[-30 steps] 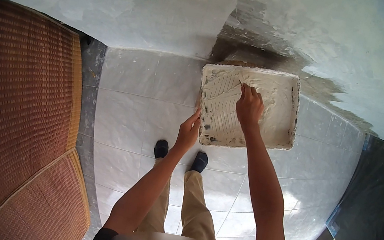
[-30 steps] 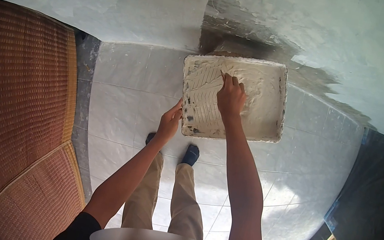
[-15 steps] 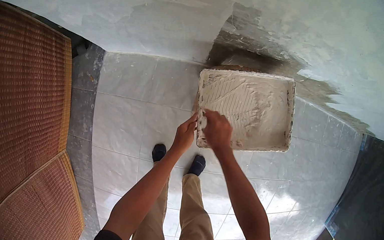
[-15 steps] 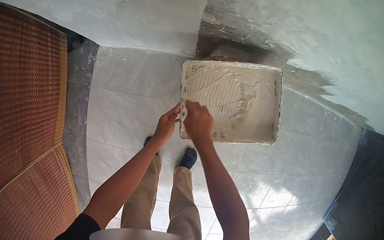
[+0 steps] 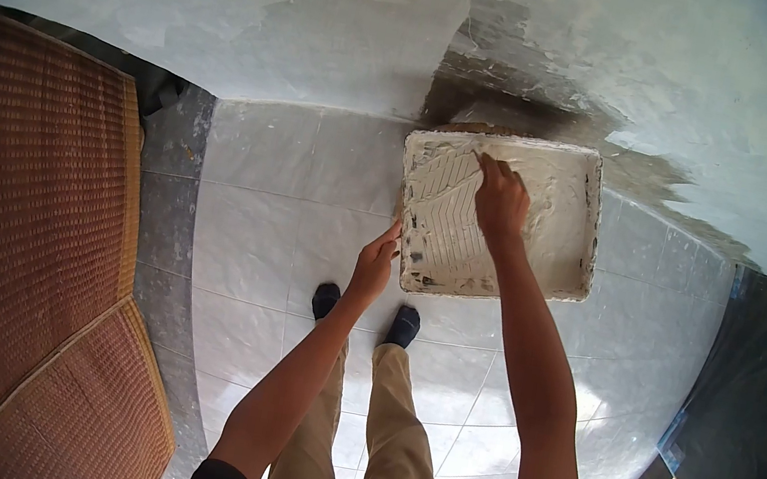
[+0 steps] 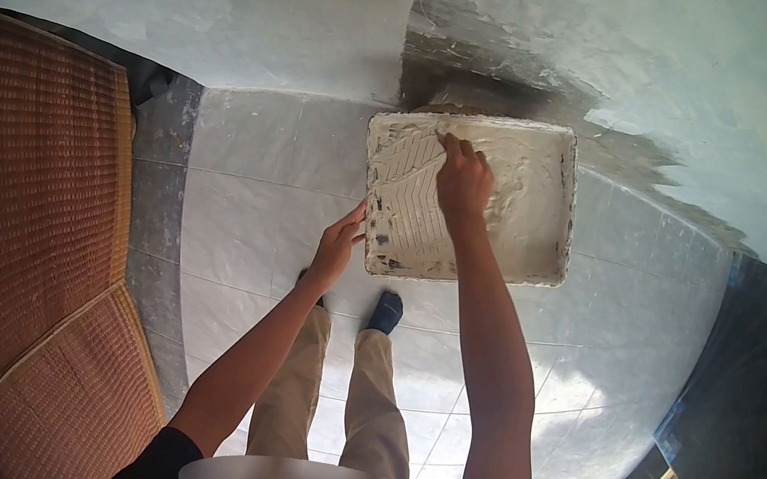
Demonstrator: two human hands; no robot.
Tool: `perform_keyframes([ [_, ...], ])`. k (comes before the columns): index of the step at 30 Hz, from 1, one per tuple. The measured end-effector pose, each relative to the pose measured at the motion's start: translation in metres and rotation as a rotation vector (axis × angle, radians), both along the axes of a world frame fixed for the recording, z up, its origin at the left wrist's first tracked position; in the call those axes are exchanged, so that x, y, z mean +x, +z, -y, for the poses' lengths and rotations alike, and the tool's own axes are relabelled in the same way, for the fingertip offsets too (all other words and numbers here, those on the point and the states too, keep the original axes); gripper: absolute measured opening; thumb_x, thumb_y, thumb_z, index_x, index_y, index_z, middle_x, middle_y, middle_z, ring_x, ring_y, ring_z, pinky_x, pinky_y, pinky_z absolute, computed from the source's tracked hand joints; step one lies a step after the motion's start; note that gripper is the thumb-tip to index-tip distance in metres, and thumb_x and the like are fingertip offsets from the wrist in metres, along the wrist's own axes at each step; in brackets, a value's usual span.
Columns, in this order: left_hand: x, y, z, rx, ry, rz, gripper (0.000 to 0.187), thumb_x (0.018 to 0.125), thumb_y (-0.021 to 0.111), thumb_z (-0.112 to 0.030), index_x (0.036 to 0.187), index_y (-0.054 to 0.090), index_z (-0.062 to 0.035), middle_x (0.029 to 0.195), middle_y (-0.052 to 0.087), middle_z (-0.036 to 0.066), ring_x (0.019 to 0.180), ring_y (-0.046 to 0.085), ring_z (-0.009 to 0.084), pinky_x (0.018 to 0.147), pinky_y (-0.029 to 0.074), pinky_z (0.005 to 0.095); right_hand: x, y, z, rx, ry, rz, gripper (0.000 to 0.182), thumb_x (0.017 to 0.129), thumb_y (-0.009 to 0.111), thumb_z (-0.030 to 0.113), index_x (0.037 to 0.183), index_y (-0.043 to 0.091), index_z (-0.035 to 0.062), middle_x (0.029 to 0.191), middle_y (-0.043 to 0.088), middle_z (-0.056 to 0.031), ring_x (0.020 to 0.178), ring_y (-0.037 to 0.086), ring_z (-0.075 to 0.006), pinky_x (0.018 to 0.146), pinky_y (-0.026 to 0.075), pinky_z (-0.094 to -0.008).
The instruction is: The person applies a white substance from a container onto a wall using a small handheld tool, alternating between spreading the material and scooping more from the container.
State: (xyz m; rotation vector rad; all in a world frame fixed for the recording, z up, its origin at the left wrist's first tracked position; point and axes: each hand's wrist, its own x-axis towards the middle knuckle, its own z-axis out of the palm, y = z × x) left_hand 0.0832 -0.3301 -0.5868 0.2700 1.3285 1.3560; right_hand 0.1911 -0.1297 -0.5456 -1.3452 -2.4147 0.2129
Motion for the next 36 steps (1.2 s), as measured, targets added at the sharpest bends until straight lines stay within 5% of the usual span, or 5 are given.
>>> perform_keyframes([
  [8,0.000,-0.004,0.001,-0.034,-0.006,0.016,0.044,0.097,0.037,-0.011,0.140,0.042,-0.0012,0.138,0.048,0.010,0.120,0.049,0.0153,0.102,0.038,0.0300,-0.020,0.013,0.066,-0.128,0.148,-0.083,0.018,0.082,0.059,0.003,0.096,0.068,0.0096,0.085,0.067,-0.0083,0.070,0.064,-0.0289,0.062,0.053,-0.0373],
  [21,-0.006,-0.009,0.002,-0.093,-0.133,-0.008,0.045,0.099,0.035,-0.018,0.143,0.039,-0.0068,0.146,0.040,0.011,0.131,0.040,0.0192,0.103,0.036,0.0344,-0.026,-0.016,0.087,-0.565,-0.356,-0.459,0.023,0.086,0.062,0.016,0.106,0.069,0.0079,0.075,0.067,-0.0168,0.068,0.066,-0.0304,0.064,0.049,-0.0376],
  [27,-0.005,-0.012,-0.001,-0.109,-0.092,-0.106,0.043,0.097,0.039,-0.013,0.138,0.045,-0.0020,0.130,0.056,0.010,0.110,0.053,0.0129,0.095,0.040,0.0254,0.005,-0.035,0.082,-1.129,-0.481,-0.744,0.022,0.091,0.063,0.023,0.098,0.066,0.0020,0.070,0.061,0.0013,0.057,0.052,-0.0101,0.055,0.043,-0.0274],
  [30,-0.007,-0.018,-0.001,-0.049,-0.115,-0.211,0.043,0.097,0.039,-0.013,0.138,0.044,-0.0008,0.135,0.053,0.014,0.117,0.052,0.0161,0.098,0.037,0.0263,0.020,-0.026,0.086,-1.312,-0.518,-0.883,0.019,0.092,0.062,0.022,0.097,0.064,0.0048,0.074,0.059,0.0041,0.061,0.052,-0.0088,0.058,0.042,-0.0245],
  [36,-0.031,0.032,-0.013,0.013,-0.017,-0.431,0.045,0.098,0.037,-0.013,0.141,0.038,0.0004,0.141,0.047,0.017,0.131,0.043,0.0220,0.108,0.029,0.0279,0.037,0.024,0.093,-1.425,-0.447,-1.448,0.036,0.095,0.056,0.020,0.127,0.052,0.0042,0.114,0.062,-0.0028,0.101,0.059,-0.0125,0.084,0.048,-0.0279],
])
